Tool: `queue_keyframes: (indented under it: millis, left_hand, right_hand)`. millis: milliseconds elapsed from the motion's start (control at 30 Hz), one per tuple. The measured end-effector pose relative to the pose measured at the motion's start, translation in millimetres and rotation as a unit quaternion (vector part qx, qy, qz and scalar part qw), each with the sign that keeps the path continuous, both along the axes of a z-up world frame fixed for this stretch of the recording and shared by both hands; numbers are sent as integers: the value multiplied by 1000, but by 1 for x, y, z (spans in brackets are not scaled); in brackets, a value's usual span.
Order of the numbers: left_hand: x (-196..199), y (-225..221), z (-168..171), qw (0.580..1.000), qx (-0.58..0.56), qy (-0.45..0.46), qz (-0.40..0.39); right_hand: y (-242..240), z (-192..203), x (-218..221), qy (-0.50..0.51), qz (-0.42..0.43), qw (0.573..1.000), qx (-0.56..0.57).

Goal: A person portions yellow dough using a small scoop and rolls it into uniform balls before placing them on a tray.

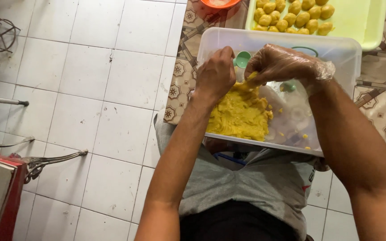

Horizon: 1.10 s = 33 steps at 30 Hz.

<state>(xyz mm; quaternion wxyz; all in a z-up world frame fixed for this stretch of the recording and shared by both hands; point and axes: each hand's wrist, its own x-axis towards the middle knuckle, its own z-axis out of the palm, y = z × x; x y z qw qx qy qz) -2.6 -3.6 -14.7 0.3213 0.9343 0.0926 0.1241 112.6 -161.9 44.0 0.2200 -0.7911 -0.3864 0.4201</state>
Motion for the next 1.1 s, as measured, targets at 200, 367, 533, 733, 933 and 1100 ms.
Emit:
queue_keyframes:
  millis: [200, 367, 533, 733, 933, 1100]
  left_hand:
    - [-2, -1, 1, 999, 13, 42, -17]
    - [-2, -2, 3, 998, 10, 55, -17]
    - [-3, -3, 2, 999, 6, 46, -11]
    - [-6, -5, 2, 998, 7, 56, -11]
    - [-3, -1, 2, 1000, -9, 25, -12]
    - [-3, -1, 0, 1000, -11, 9, -13]
  right_hand:
    - [-17, -3, 12, 112, -39, 989, 89]
    - [-22, 6, 10, 118, -61, 980, 146]
    - [-21, 8, 8, 131, -100, 976, 140]
    - [-23, 4, 7, 61, -112, 981, 146]
    - [-12, -13, 6, -57, -91, 973, 203]
    - [-12, -23, 7, -156, -68, 958, 230]
